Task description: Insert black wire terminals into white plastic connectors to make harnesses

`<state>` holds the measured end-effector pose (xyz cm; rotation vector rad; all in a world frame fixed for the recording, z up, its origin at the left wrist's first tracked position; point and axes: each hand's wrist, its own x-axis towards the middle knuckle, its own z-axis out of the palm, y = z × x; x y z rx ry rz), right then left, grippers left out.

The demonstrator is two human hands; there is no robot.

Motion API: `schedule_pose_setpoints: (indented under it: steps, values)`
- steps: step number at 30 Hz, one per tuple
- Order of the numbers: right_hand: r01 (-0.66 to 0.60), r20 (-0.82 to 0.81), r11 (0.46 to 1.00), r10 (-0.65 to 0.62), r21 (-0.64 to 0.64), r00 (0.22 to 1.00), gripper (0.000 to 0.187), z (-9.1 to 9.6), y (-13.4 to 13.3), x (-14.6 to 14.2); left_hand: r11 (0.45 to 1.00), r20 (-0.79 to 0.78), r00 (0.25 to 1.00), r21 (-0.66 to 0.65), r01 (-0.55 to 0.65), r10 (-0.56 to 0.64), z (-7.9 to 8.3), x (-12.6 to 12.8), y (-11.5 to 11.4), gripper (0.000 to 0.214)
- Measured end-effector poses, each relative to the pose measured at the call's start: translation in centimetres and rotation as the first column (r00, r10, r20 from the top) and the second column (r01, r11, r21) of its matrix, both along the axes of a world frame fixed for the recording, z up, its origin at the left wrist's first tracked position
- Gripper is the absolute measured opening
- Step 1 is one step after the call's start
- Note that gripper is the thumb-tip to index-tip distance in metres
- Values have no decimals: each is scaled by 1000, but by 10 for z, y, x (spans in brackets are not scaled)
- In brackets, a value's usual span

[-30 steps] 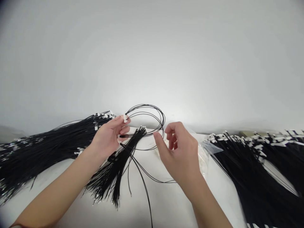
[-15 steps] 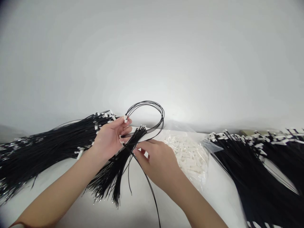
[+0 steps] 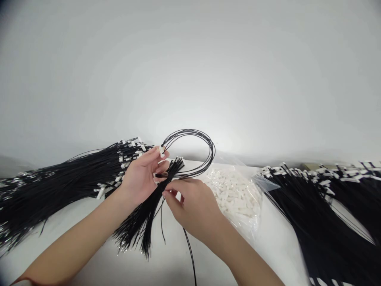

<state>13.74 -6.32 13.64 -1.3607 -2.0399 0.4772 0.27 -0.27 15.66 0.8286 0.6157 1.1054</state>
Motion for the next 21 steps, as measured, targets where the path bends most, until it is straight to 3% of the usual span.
schedule_pose_setpoints:
  steps: [10,14,18,21]
  values:
    - [60,94,998,-60,1,994,15,-3,-2,-4,1000,-14,1000,10,12,-11,-1,0,-1,14]
    - [83,86,995,-78,-59,993,16,-4,-2,-7,1000,-40,999,12,-1,1,-2,0,1,14]
    - [-2,-113,975,-24,-221,993,14,3,-3,-1,1000,-69,997,14,-26,27,-2,-4,5,13]
    - [-201,-367,898,48,-390,929,16,14,-4,13,998,-79,995,19,-52,54,-1,-6,9,12]
